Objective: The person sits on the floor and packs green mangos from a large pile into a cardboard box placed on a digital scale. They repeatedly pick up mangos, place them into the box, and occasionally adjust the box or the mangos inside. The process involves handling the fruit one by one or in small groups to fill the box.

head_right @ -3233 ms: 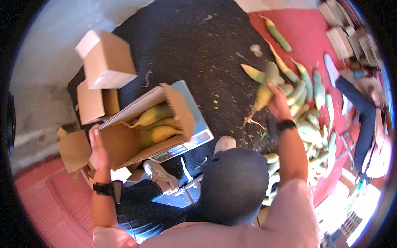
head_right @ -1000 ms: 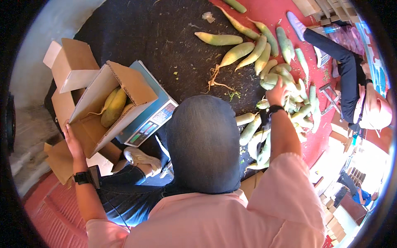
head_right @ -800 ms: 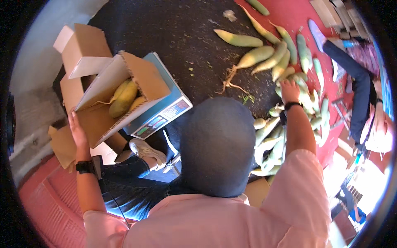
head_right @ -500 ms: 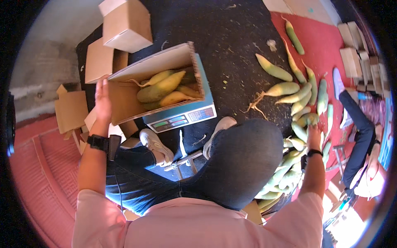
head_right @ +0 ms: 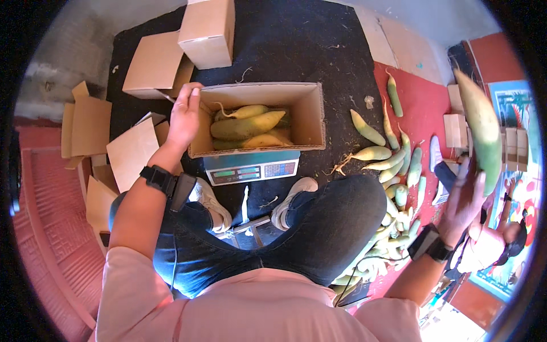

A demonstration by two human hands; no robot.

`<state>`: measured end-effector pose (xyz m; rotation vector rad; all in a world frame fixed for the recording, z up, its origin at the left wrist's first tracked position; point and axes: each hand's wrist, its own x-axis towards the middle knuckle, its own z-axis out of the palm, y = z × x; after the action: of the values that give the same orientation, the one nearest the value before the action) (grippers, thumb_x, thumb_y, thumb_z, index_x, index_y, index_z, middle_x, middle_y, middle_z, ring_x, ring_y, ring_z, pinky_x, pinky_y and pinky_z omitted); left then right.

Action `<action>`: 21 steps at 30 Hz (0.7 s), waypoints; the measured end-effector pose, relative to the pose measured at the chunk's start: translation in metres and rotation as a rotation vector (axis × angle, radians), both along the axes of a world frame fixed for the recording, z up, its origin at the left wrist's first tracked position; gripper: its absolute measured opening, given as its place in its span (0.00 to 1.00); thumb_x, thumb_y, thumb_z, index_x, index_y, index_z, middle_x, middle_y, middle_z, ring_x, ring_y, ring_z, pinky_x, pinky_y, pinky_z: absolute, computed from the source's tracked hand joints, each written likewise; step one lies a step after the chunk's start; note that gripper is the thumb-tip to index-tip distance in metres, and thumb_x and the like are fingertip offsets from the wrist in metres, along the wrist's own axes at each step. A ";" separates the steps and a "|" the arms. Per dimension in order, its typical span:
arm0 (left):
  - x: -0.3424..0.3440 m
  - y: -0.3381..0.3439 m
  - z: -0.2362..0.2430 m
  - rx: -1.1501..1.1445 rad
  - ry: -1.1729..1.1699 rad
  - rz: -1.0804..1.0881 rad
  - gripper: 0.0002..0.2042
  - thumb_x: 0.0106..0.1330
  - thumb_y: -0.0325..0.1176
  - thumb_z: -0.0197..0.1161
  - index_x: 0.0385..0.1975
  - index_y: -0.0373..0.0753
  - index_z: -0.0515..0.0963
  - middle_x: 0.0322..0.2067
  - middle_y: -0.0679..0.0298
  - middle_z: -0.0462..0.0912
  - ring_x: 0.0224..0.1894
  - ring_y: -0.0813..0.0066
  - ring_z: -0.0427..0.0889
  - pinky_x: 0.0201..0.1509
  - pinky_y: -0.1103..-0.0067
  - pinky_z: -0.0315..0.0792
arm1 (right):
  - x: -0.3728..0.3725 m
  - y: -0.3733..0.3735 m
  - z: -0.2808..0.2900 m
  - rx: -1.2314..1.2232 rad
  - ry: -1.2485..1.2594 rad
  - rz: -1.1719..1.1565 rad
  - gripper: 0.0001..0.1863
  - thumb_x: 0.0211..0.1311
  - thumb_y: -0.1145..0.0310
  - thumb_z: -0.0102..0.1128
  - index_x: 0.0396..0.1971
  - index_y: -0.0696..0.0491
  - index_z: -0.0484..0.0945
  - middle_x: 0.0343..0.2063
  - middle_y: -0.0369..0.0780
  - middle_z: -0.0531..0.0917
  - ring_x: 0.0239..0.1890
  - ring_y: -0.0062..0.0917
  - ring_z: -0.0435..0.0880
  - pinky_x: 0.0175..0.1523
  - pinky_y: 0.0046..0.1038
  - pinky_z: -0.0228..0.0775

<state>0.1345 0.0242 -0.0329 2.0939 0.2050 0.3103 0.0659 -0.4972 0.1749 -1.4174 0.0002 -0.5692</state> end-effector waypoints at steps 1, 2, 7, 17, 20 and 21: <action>0.000 0.001 -0.003 0.009 -0.018 -0.013 0.10 0.71 0.37 0.46 0.42 0.40 0.73 0.39 0.50 0.77 0.46 0.52 0.76 0.51 0.67 0.68 | 0.015 0.044 0.008 -0.089 -0.045 -0.010 0.25 0.67 0.67 0.49 0.60 0.61 0.60 0.60 0.48 0.67 0.64 0.34 0.64 0.71 0.39 0.49; -0.001 -0.003 0.002 -0.013 -0.004 -0.017 0.10 0.70 0.36 0.47 0.41 0.40 0.73 0.38 0.51 0.77 0.46 0.52 0.75 0.51 0.66 0.68 | 0.030 0.068 0.012 -0.187 -0.088 0.086 0.25 0.66 0.66 0.51 0.59 0.61 0.62 0.58 0.48 0.68 0.62 0.32 0.67 0.69 0.36 0.53; -0.002 0.004 -0.001 -0.034 -0.006 -0.007 0.10 0.70 0.37 0.47 0.41 0.41 0.72 0.37 0.49 0.77 0.44 0.50 0.75 0.49 0.65 0.69 | 0.082 0.203 0.024 -0.914 -0.153 0.340 0.23 0.54 0.72 0.65 0.50 0.59 0.72 0.43 0.41 0.81 0.45 0.24 0.80 0.50 0.27 0.73; 0.000 -0.002 0.002 -0.028 -0.002 -0.004 0.09 0.70 0.40 0.47 0.43 0.45 0.72 0.39 0.51 0.75 0.44 0.48 0.75 0.48 0.63 0.69 | 0.112 0.333 -0.092 -2.164 -0.132 1.022 0.13 0.46 0.71 0.64 0.35 0.53 0.80 0.26 0.42 0.84 0.32 0.34 0.85 0.36 0.33 0.79; -0.002 -0.002 0.004 -0.019 0.033 0.010 0.09 0.70 0.37 0.47 0.43 0.42 0.71 0.40 0.51 0.76 0.46 0.50 0.75 0.50 0.67 0.68 | 0.103 0.367 -0.122 -2.277 -0.212 1.161 0.06 0.49 0.73 0.60 0.27 0.51 0.84 0.28 0.42 0.85 0.34 0.33 0.85 0.37 0.31 0.78; -0.003 -0.002 0.004 -0.023 0.034 0.009 0.09 0.71 0.36 0.48 0.43 0.40 0.71 0.40 0.51 0.77 0.47 0.52 0.74 0.51 0.69 0.68 | 0.101 0.375 -0.131 -2.219 -0.137 1.158 0.08 0.46 0.72 0.63 0.29 0.54 0.84 0.29 0.42 0.85 0.37 0.36 0.84 0.39 0.34 0.78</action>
<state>0.1317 0.0223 -0.0289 2.0769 0.2371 0.2766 0.1674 -0.1220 0.0434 -2.8763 -1.9406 0.7355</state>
